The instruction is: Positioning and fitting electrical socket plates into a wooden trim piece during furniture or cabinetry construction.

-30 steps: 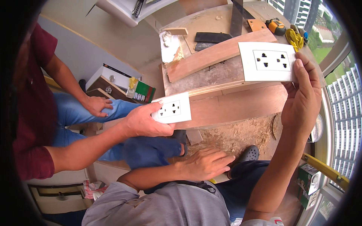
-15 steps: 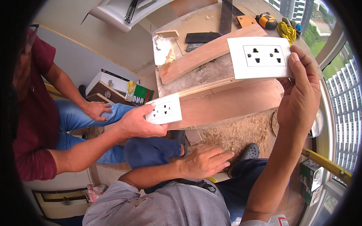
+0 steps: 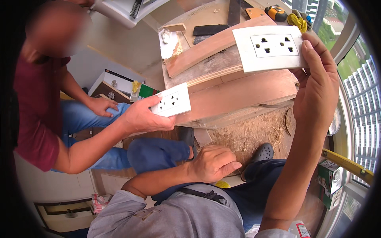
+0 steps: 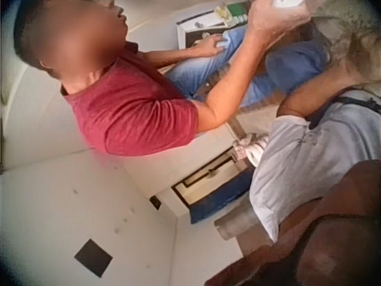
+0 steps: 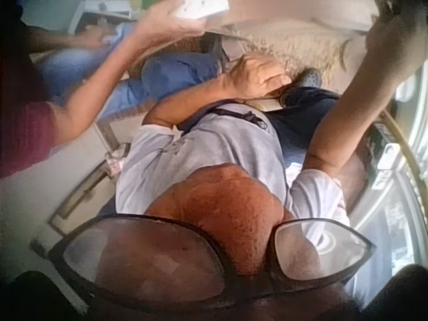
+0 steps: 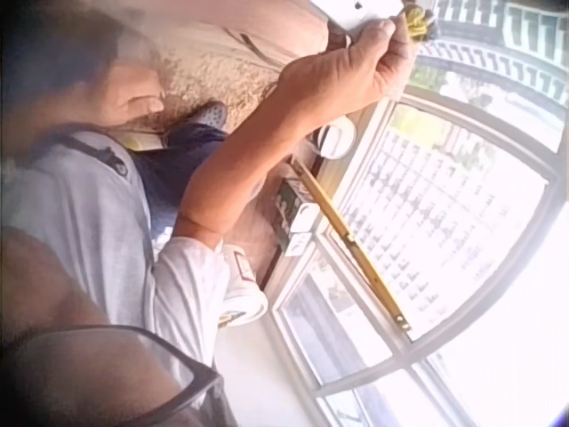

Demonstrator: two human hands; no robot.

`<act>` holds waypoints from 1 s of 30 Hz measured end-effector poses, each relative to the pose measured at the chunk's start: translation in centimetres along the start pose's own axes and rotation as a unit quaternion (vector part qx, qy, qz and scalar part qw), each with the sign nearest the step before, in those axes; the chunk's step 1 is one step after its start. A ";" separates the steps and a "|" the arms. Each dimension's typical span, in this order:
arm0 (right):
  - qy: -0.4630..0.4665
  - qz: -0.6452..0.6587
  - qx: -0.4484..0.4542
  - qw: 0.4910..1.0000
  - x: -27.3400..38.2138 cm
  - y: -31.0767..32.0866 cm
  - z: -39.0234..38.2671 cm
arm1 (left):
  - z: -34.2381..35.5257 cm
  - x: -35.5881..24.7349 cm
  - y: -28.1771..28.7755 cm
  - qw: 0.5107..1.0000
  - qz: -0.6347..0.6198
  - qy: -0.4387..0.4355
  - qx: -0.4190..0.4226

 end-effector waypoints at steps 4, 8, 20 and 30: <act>-0.011 -0.014 -0.003 1.000 -0.8 0.7 0.4 | -0.3 -0.4 0.3 0.998 0.028 -0.009 -0.050; -0.027 -0.022 0.020 0.999 -0.7 0.5 0.2 | -1.2 -0.8 0.9 0.996 0.047 -0.032 -0.073; -0.038 -0.016 0.017 0.999 -1.3 -0.7 -0.3 | -1.9 -0.6 1.8 0.997 0.055 -0.012 -0.060; -0.050 -0.015 0.026 0.998 -2.2 -0.1 0.0 | -1.2 0.4 2.6 0.994 -0.025 0.058 -0.090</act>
Point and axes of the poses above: each hand's wrist, its own z-axis towards the middle knuckle, its own y-axis out of the back of the hand, x = y × z, the point moved 9 cm from there along z, towards the middle knuckle, and after that the axes turned 3 degrees about y, right-handed, at the moved point
